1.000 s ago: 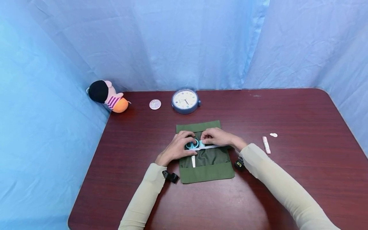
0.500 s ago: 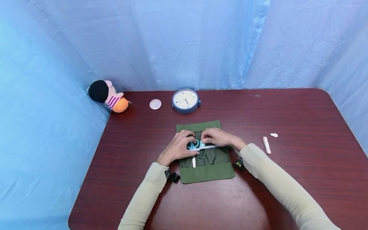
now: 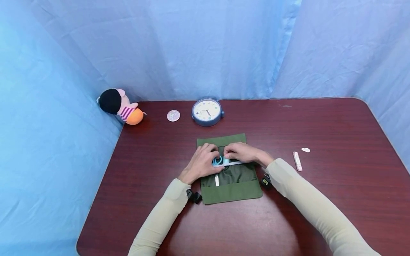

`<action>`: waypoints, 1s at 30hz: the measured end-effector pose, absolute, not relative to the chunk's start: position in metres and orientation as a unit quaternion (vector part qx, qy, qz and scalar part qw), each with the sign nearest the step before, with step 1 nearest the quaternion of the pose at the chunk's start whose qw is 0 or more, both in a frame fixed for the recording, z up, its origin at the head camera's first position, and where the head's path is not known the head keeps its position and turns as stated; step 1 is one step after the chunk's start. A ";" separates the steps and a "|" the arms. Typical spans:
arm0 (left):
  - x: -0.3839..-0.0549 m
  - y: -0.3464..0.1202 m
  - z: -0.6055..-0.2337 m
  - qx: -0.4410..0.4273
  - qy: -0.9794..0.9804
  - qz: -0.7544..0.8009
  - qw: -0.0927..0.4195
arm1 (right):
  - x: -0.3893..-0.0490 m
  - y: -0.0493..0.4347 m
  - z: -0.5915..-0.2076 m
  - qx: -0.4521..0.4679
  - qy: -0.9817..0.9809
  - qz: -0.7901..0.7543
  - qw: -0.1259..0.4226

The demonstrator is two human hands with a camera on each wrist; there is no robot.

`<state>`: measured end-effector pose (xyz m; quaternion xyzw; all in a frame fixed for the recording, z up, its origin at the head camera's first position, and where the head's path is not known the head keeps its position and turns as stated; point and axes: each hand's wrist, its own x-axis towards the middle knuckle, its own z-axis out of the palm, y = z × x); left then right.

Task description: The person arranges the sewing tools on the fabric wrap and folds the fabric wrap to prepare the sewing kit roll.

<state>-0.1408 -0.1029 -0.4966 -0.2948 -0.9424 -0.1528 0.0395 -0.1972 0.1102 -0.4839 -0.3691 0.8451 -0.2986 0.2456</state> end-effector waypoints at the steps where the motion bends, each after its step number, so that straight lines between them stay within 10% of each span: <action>1: -0.141 -0.103 -0.497 -0.295 -0.942 -0.155 0.039 | -0.198 0.110 -0.484 -0.370 0.847 -0.293 0.246; 30: -0.142 -0.106 -0.501 -0.292 -0.940 -0.176 0.025 | -0.198 0.112 -0.486 -0.363 0.836 -0.318 0.262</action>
